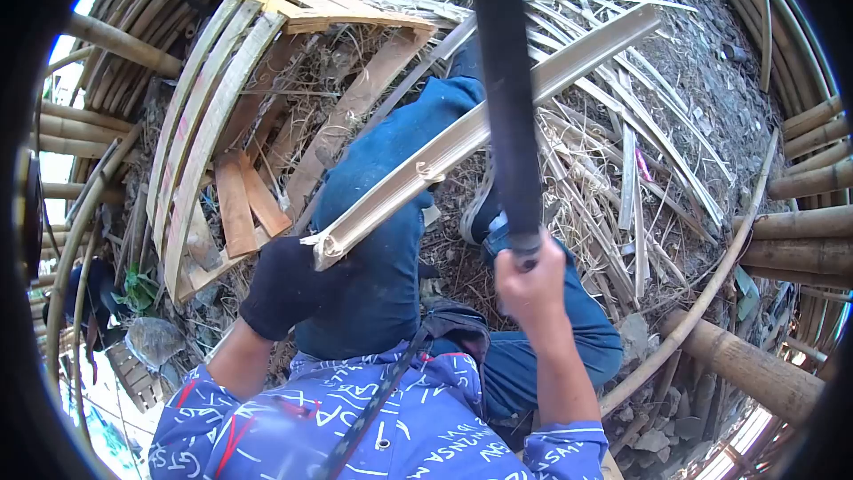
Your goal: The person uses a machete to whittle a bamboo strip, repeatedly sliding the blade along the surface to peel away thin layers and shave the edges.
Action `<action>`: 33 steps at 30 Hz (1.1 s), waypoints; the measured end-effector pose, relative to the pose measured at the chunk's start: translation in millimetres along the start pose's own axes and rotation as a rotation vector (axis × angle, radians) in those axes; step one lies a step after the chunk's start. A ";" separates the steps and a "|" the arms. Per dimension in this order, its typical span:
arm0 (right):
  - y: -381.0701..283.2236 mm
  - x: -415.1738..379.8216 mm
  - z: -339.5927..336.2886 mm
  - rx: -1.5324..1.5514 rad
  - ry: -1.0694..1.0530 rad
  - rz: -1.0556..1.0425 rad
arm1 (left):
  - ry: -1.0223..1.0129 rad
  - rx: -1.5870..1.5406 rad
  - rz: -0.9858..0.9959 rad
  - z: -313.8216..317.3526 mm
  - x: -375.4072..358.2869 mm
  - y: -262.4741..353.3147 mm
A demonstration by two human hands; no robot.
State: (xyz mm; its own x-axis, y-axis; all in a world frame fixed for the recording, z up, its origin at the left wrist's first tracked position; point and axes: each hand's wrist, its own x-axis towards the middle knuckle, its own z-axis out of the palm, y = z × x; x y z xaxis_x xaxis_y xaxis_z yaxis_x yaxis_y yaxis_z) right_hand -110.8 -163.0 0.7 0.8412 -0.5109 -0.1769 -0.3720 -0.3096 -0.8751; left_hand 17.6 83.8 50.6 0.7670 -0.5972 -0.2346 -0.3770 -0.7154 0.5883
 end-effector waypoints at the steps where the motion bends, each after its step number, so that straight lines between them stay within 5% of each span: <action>1: -3.1 -3.7 8.0 -0.022 -0.006 -0.058 | 0.006 0.005 -0.001 0.2 -0.9 -2.0; 3: 9.1 -5.5 9.8 -0.033 -0.033 -0.171 | 0.059 0.032 0.078 4.3 -1.3 -7.7; 7: 0.9 -2.6 2.5 0.000 -0.062 0.040 | 0.004 0.007 0.007 -0.3 -2.0 -3.1; 10: 1.8 -8.3 15.2 -0.033 -0.104 -0.147 | -0.012 0.046 0.020 -1.5 1.3 -3.1; 14: -2.7 -1.8 3.8 0.036 -0.046 0.077 | 0.001 -0.025 -0.011 1.5 0.2 -2.7; 18: 2.4 -12.4 14.7 -0.022 -0.146 -0.138 | 0.011 0.047 0.050 1.1 1.2 -8.6; 22: -8.2 -12.8 20.4 0.074 -0.066 0.050 | -0.033 -0.008 -0.011 -1.1 1.9 -3.9; 25: 1.4 -15.5 18.8 -0.049 -0.159 -0.161 | -0.010 0.073 0.020 3.8 0.2 -16.2; 28: -16.8 -10.8 18.4 0.022 -0.130 0.013 | -0.018 0.049 0.050 -0.8 4.2 -5.4; 33: -1.3 -12.9 17.0 0.007 -0.207 -0.061 | -0.006 0.030 0.042 -0.3 3.9 -8.2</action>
State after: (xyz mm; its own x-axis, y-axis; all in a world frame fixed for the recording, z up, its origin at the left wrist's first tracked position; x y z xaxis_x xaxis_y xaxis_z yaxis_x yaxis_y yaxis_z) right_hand -114.4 -142.3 -3.5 0.9250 -0.3154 -0.2121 -0.3162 -0.3288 -0.8899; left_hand 23.8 87.4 45.1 0.7471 -0.6291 -0.2146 -0.4243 -0.7000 0.5745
